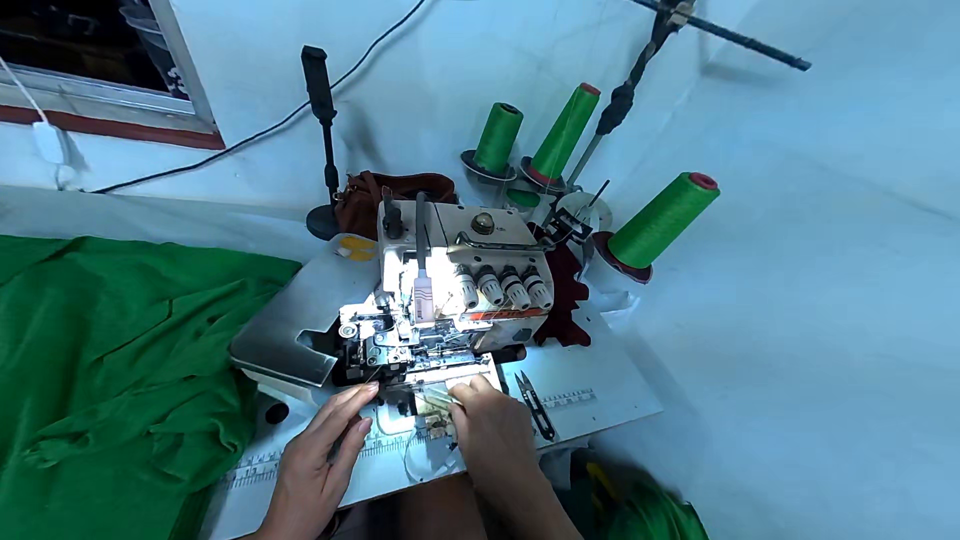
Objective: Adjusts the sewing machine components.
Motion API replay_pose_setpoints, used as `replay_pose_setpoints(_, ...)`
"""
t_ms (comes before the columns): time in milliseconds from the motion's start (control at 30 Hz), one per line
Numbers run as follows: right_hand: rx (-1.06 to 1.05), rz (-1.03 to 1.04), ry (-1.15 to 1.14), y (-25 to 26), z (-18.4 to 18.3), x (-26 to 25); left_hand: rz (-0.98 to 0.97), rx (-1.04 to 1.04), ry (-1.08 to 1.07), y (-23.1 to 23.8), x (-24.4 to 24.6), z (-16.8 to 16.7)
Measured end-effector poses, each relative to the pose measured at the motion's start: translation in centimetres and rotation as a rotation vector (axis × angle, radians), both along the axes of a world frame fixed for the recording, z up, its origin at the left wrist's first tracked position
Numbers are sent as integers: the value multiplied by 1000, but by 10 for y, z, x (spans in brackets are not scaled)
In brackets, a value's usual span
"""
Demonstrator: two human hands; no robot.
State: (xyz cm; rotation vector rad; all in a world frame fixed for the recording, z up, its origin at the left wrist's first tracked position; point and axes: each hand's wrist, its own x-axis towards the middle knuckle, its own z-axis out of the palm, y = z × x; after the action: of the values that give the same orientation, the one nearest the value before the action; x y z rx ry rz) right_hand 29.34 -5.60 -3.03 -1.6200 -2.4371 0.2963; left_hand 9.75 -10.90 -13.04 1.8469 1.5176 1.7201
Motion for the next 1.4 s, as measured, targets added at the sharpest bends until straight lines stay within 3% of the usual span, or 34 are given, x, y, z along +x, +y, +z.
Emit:
replay_pose_setpoints(67, 154, -32, 120, 3, -5, 2, -1, -2, 0, -1, 0, 0)
replay_pose_setpoints(167, 188, -112, 187, 12, -8, 0, 2, 2, 4, 0, 0, -1)
replay_pose_setpoints(500, 58, -234, 140, 25, -8, -12, 2, 6, 3, 0, 0, -1)
replay_pose_setpoints(767, 63, -255, 254, 29, -14, -11, 5, 0, -3, 0, 1, 0)
replay_pose_setpoints(1033, -208, -254, 380, 44, -17, -6, -3, 12, -1, 1, 1, 0)
replay_pose_setpoints(1400, -211, -244, 458, 48, -18, 1, -2, 5, -6, 0, 1, -1)
